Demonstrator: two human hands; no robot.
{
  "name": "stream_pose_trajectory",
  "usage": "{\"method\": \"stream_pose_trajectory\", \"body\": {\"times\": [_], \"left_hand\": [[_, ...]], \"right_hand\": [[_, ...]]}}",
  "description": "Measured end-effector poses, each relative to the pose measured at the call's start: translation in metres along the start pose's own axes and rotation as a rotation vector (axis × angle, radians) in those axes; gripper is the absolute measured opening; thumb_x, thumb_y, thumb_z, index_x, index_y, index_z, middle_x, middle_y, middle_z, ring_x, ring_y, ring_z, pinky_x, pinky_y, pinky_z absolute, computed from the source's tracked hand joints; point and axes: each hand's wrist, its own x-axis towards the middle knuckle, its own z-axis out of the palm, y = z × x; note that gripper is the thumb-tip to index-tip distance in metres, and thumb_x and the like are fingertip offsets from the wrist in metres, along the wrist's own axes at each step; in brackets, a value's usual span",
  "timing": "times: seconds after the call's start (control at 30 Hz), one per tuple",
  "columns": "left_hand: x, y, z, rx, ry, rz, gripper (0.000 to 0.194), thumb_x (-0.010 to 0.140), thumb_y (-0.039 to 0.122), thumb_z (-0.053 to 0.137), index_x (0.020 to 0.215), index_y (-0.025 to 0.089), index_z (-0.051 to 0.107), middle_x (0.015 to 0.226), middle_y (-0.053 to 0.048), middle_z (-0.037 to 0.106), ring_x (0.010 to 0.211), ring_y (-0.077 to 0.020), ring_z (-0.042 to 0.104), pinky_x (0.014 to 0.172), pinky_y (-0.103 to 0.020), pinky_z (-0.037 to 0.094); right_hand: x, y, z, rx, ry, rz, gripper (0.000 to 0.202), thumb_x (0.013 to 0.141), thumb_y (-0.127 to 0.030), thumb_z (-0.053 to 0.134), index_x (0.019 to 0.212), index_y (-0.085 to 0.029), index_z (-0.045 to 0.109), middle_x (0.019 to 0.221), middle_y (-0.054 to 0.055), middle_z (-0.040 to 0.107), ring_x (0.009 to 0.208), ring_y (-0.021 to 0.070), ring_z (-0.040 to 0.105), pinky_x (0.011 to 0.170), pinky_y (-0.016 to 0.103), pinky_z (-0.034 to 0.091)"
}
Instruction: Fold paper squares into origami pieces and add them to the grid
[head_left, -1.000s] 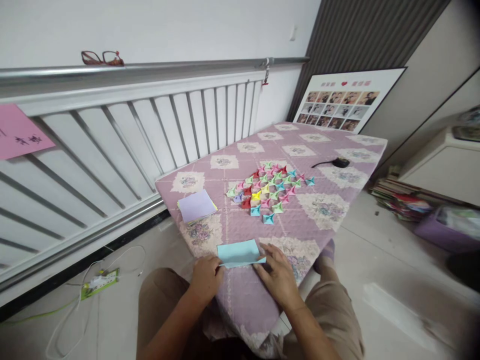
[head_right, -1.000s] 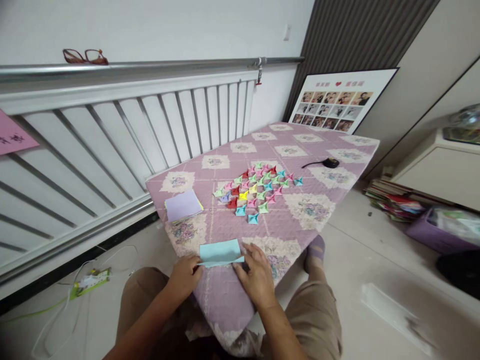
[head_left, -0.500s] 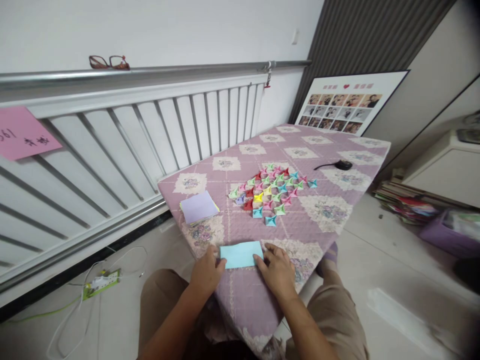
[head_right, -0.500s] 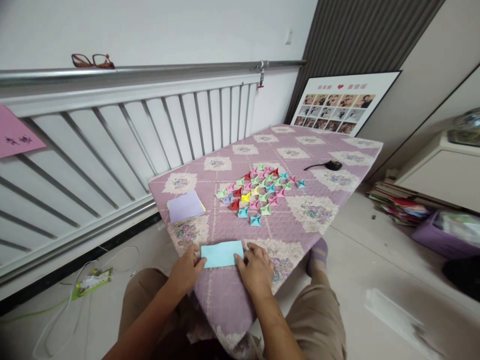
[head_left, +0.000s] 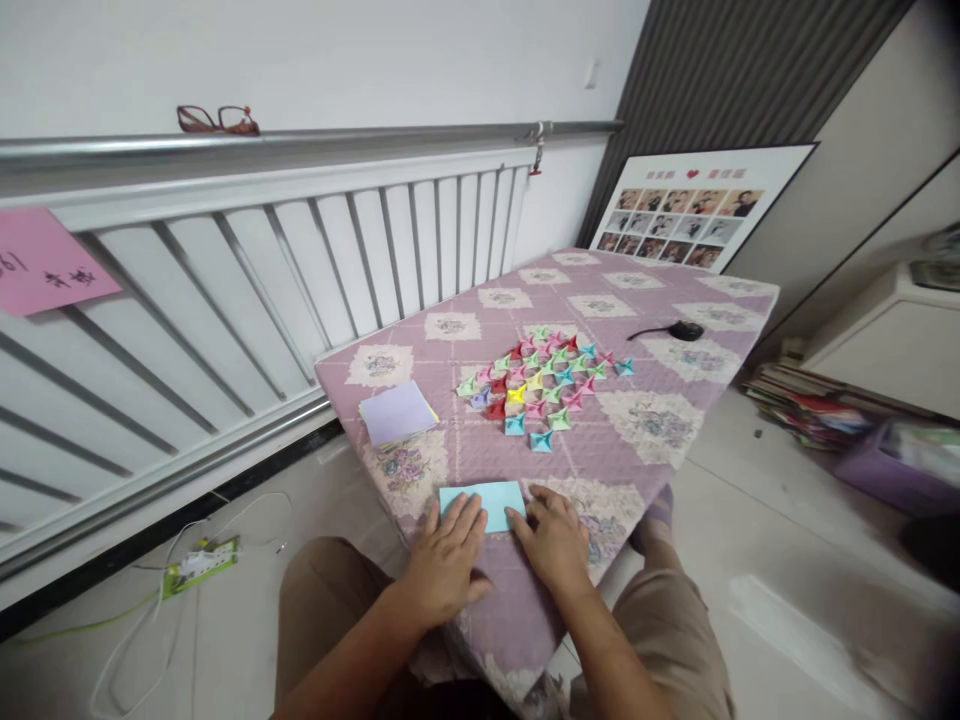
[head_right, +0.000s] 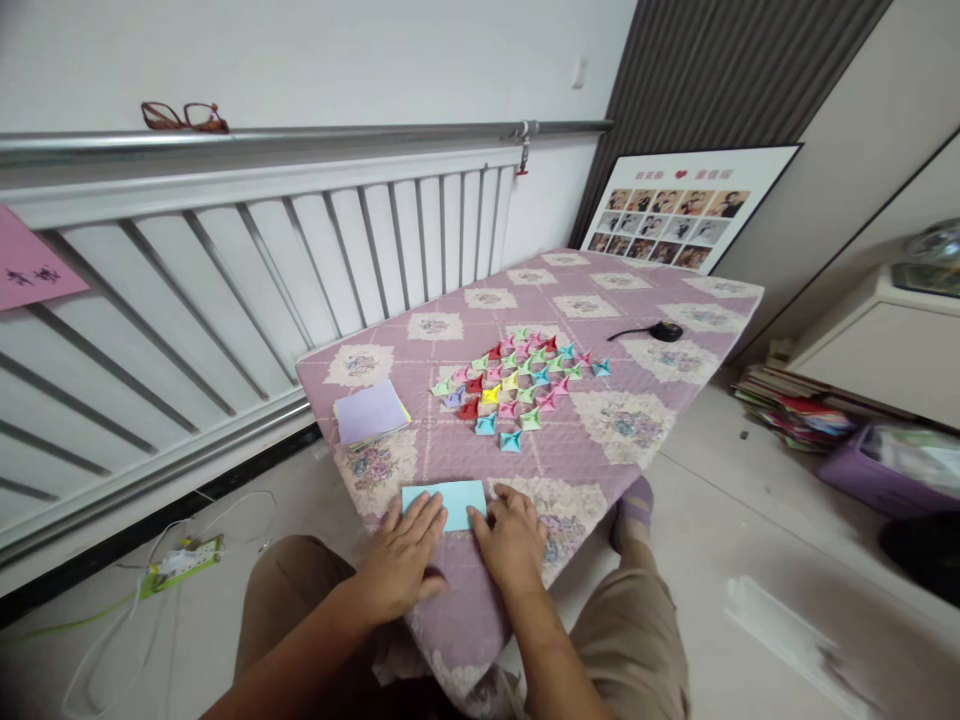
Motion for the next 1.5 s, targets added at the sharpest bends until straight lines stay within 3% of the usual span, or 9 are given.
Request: {"method": "stream_pose_trajectory", "body": {"times": [0.17, 0.4, 0.8, 1.03, 1.23, 1.5], "left_hand": [[-0.0008, -0.0052, 0.0013, 0.001, -0.157, -0.015, 0.091, 0.084, 0.068, 0.043, 0.15, 0.018, 0.007, 0.158, -0.01, 0.001, 0.145, -0.0271, -0.001, 0.114, -0.058, 0.002], [0.0, -0.0051, -0.0002, -0.049, -0.245, -0.039, 0.087, 0.087, 0.065, 0.037, 0.151, 0.018, 0.002, 0.158, -0.009, -0.006, 0.145, -0.0259, -0.005, 0.114, -0.058, -0.002], [-0.0002, -0.0054, -0.0013, -0.09, -0.23, -0.034, 0.089, 0.085, 0.066, 0.042, 0.151, 0.019, 0.006, 0.158, -0.011, 0.001, 0.145, -0.0287, 0.001, 0.113, -0.06, -0.001], [0.0002, -0.0059, 0.0011, -0.114, -0.204, -0.065, 0.092, 0.08, 0.068, 0.049, 0.15, 0.022, 0.013, 0.159, -0.008, 0.005, 0.144, -0.0353, -0.004, 0.113, -0.062, 0.003], [-0.0002, -0.0055, 0.0019, -0.135, -0.193, -0.08, 0.093, 0.079, 0.07, 0.048, 0.151, 0.022, 0.012, 0.159, -0.006, 0.005, 0.144, -0.0352, -0.004, 0.114, -0.06, 0.0], [-0.0006, -0.0046, 0.0011, -0.135, -0.186, -0.078, 0.086, 0.079, 0.066, 0.053, 0.149, 0.034, 0.016, 0.159, -0.003, 0.004, 0.144, -0.0373, -0.002, 0.111, -0.065, 0.003]], "right_hand": [[0.0002, -0.0003, 0.0004, 0.005, 0.001, 0.003, 0.03, 0.086, -0.046, 0.053, 0.075, -0.022, 0.068, 0.126, 0.005, 0.055, 0.117, 0.0273, 0.044, 0.085, 0.042, 0.041], [0.0, -0.0021, 0.0019, -0.021, 0.018, 0.003, 0.032, 0.088, -0.047, 0.05, 0.076, -0.023, 0.068, 0.125, 0.006, 0.055, 0.118, 0.027, 0.044, 0.085, 0.042, 0.041], [-0.0001, -0.0054, 0.0038, -0.065, 0.066, -0.026, 0.03, 0.087, -0.044, 0.051, 0.071, -0.022, 0.064, 0.123, 0.006, 0.056, 0.113, 0.028, 0.045, 0.081, 0.043, 0.04], [-0.001, -0.006, 0.0043, -0.086, 0.062, -0.025, 0.029, 0.087, -0.044, 0.052, 0.071, -0.022, 0.063, 0.124, 0.006, 0.056, 0.114, 0.0276, 0.045, 0.081, 0.042, 0.04], [-0.0011, -0.0066, 0.0047, -0.093, 0.075, -0.028, 0.028, 0.087, -0.043, 0.053, 0.071, -0.022, 0.063, 0.123, 0.006, 0.057, 0.113, 0.0276, 0.045, 0.08, 0.041, 0.039], [-0.0017, -0.0067, 0.0028, -0.074, 0.082, -0.028, 0.025, 0.087, -0.041, 0.053, 0.071, -0.022, 0.062, 0.123, 0.006, 0.057, 0.113, 0.0279, 0.045, 0.08, 0.041, 0.039]]}}
